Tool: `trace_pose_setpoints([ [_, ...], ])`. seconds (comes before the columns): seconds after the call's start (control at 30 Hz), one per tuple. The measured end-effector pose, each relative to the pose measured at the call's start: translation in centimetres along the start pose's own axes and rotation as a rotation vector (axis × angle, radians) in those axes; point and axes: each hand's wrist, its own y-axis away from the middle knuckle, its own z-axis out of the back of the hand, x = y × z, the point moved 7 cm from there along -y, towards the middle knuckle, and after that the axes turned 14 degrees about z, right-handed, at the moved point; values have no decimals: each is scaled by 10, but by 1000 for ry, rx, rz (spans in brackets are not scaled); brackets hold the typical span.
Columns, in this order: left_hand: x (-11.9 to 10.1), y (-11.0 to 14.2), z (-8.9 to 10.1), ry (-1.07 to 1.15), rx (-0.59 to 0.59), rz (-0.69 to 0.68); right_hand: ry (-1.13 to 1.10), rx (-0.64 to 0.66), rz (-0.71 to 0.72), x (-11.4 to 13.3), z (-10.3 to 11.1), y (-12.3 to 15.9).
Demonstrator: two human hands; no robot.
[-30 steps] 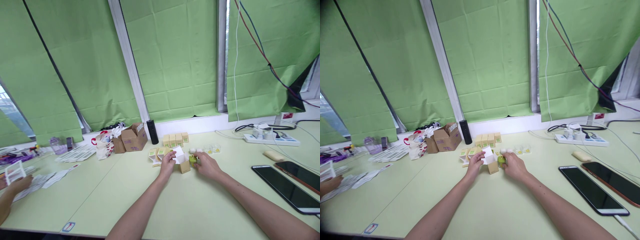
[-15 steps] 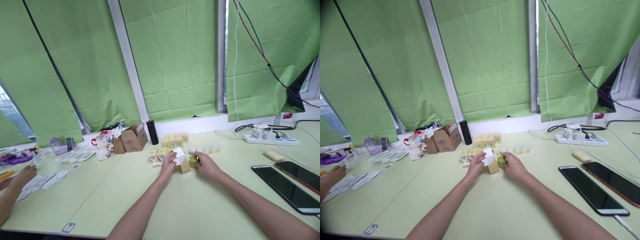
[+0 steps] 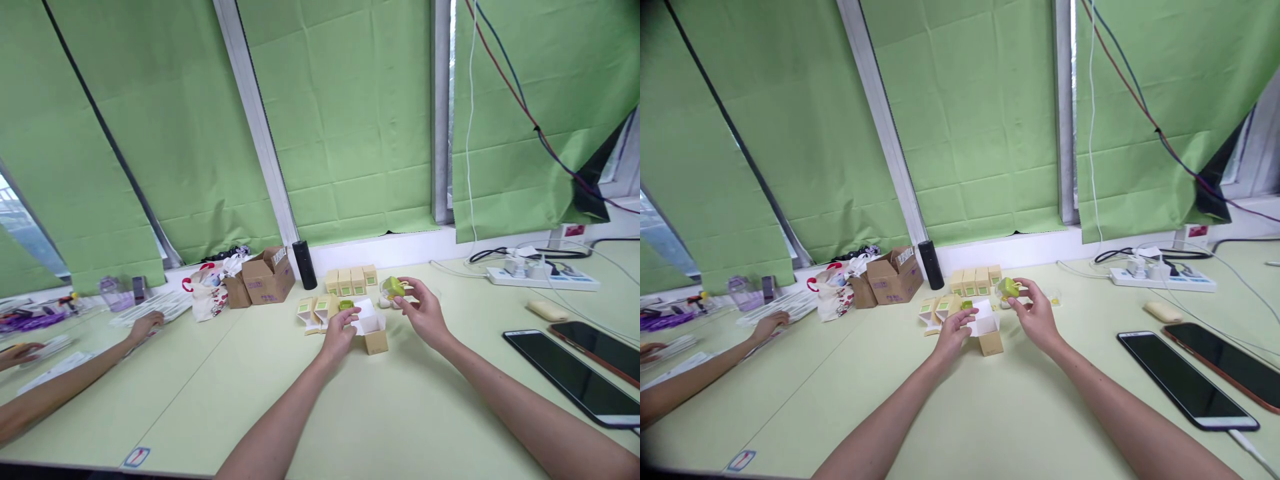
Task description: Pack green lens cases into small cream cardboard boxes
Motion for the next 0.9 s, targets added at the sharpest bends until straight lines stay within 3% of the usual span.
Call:
trace_pose_setpoints([
  [0.23, -7, 7, -10, 5, 78, -26, 48, 219, 142, 27, -24, 10],
  [0.53, -6, 8, -12, 23, 92, -27, 208, 379, 276, 27, -26, 13],
  [0.9, -4, 7, -13, 32, 78, -28, 309, 525, 279, 24, -33, 19],
])
